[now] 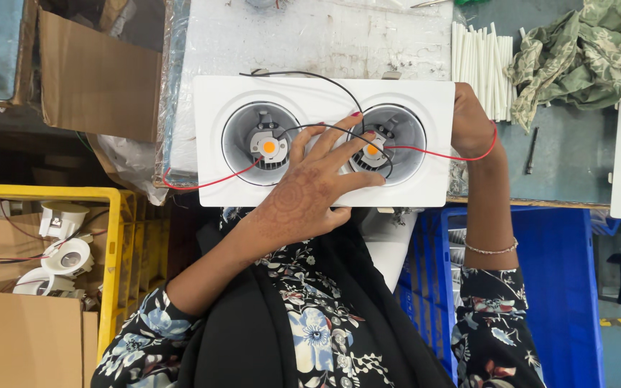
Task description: The person assembles a dual recessed light fixture by inserting LED modules into the housing, connecting red and black wires, and securing components with a green power drill. The person also uses a white plastic tube to route wires through the fixture.
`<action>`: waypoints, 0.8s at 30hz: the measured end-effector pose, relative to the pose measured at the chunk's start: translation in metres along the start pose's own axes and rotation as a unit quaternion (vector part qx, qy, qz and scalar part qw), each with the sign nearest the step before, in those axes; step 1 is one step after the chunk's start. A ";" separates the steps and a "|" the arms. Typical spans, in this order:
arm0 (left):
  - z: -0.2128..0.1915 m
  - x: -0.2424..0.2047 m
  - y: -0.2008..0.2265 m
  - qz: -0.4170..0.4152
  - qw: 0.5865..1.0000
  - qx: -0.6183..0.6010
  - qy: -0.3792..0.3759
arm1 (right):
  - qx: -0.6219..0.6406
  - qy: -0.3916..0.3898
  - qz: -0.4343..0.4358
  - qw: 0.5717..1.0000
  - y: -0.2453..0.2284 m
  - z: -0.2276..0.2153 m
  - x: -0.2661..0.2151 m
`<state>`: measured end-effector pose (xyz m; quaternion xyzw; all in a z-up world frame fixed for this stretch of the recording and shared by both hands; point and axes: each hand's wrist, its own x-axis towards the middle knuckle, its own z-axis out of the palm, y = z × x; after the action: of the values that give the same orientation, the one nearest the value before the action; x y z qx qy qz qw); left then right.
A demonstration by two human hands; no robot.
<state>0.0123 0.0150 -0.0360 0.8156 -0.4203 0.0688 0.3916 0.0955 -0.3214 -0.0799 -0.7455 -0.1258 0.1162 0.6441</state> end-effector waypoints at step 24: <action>0.005 0.001 -0.002 0.002 1.000 0.007 0.017 | 0.014 0.075 -0.001 0.997 0.014 0.005 -0.007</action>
<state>0.0132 0.0116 -0.0398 0.8160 -0.4151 0.0860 0.3930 0.0882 -0.3211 -0.0939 -0.7431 -0.0763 0.0604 0.6620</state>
